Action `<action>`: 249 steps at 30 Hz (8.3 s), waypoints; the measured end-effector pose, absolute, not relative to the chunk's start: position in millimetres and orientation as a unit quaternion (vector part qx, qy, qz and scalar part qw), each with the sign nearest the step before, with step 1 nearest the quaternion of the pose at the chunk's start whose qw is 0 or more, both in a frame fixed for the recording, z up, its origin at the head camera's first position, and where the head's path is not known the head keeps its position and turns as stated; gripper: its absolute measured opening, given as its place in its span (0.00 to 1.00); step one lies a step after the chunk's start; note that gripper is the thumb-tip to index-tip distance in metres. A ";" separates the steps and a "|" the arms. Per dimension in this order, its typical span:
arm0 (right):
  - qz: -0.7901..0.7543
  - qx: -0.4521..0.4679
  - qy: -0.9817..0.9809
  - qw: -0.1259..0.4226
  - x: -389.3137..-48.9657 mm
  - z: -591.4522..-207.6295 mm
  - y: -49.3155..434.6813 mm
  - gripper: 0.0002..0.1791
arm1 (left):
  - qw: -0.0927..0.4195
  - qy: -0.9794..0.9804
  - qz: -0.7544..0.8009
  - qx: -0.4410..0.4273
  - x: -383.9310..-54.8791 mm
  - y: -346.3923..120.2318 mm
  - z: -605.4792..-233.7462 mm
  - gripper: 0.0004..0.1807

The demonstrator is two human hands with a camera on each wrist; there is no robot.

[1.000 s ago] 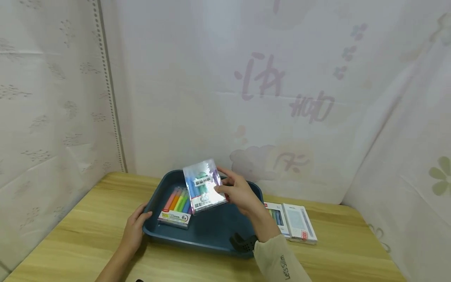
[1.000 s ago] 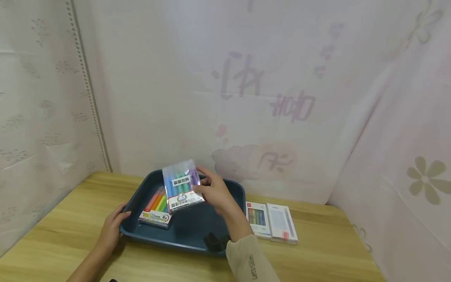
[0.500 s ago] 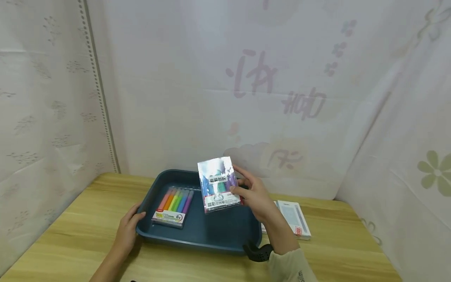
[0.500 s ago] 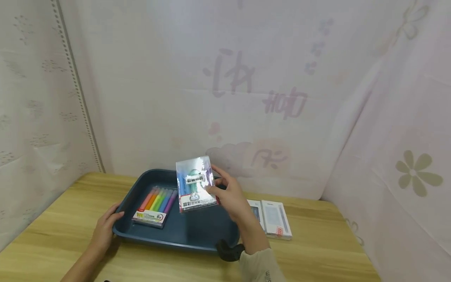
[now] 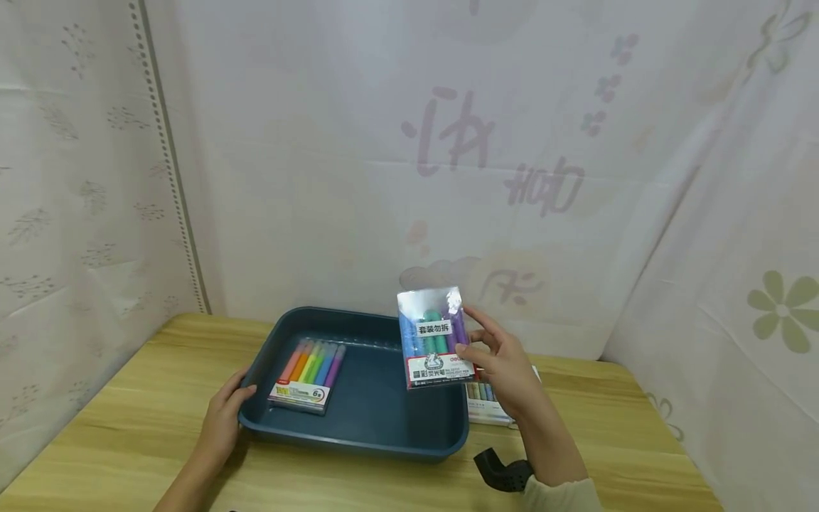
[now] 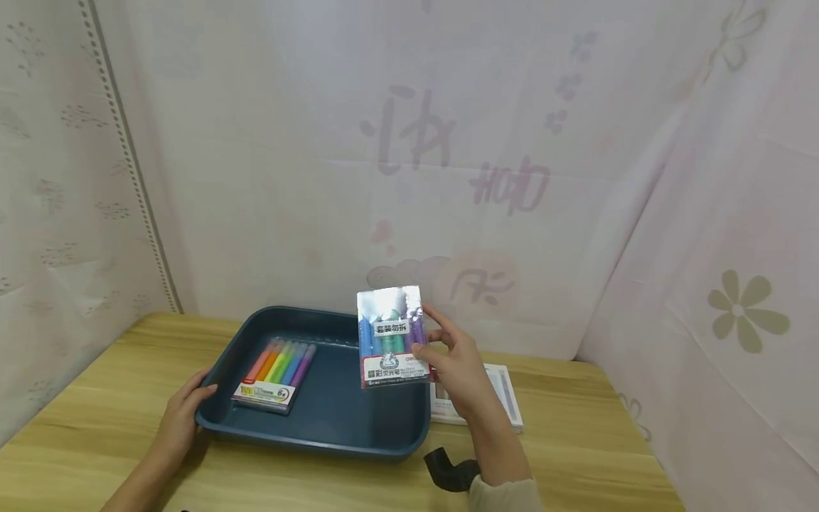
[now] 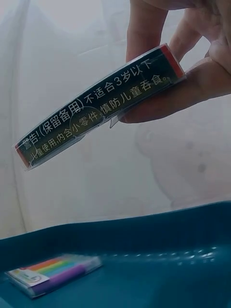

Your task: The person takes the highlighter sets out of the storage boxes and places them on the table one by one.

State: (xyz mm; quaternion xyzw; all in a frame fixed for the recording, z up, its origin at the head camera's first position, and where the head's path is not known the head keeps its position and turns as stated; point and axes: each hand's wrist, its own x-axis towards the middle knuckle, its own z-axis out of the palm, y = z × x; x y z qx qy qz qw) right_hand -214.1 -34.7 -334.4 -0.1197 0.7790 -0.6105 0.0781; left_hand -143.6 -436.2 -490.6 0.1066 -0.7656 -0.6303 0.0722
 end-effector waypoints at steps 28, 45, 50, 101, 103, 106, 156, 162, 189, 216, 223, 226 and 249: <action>-0.582 -0.046 0.811 0.025 -204.5 -346.3 58.8 0.38 | 0.068 -0.762 -0.636 0.103 -142.7 -437.1 -489.7 0.30; -0.567 -0.002 0.823 0.038 -209.6 -371.4 112.1 0.39 | 0.075 -0.756 -0.641 0.108 -144.4 -437.6 -491.5 0.28; -0.542 0.021 0.839 0.041 -211.8 -377.1 124.6 0.39 | 0.074 -0.756 -0.642 0.107 -143.5 -437.5 -491.4 0.29; -0.519 0.110 0.841 0.106 -249.5 -422.8 211.9 0.37 | 0.066 -0.758 -0.640 0.109 -143.0 -436.8 -489.1 0.30; -0.511 0.108 0.846 0.110 -251.0 -425.1 212.5 0.38 | 0.065 -0.758 -0.640 0.107 -143.0 -436.8 -489.7 0.30; -0.509 0.110 0.846 0.112 -252.7 -428.3 212.3 0.38 | 0.067 -0.756 -0.643 0.104 -142.7 -436.6 -490.5 0.30; -0.300 0.049 0.946 0.110 -259.6 -438.6 205.0 0.43 | 0.086 -0.752 -0.645 0.105 -143.6 -432.2 -487.7 0.28; -0.297 0.039 0.949 0.097 -257.9 -435.0 197.5 0.40 | 0.086 -0.754 -0.644 0.101 -143.5 -433.3 -488.3 0.28; -0.229 0.044 0.970 0.074 -251.9 -431.2 183.1 0.38 | 0.074 -0.764 -0.633 0.105 -142.2 -434.1 -489.5 0.29; -0.249 0.077 0.964 0.040 -236.9 -417.6 165.1 0.40 | 0.091 -0.762 -0.634 0.092 -142.4 -435.7 -492.6 0.28; -0.272 0.037 0.961 0.019 -223.3 -399.5 135.1 0.40 | 0.088 -0.759 -0.637 0.098 -141.8 -436.3 -491.2 0.28; -0.292 0.016 0.956 0.013 -216.5 -392.5 119.0 0.38 | 0.089 -0.758 -0.639 0.095 -141.5 -436.5 -491.0 0.28; -0.402 -0.065 0.913 0.006 -192.5 -364.5 7.6 0.27 | 0.082 -0.766 -0.629 0.105 -144.0 -434.8 -489.6 0.28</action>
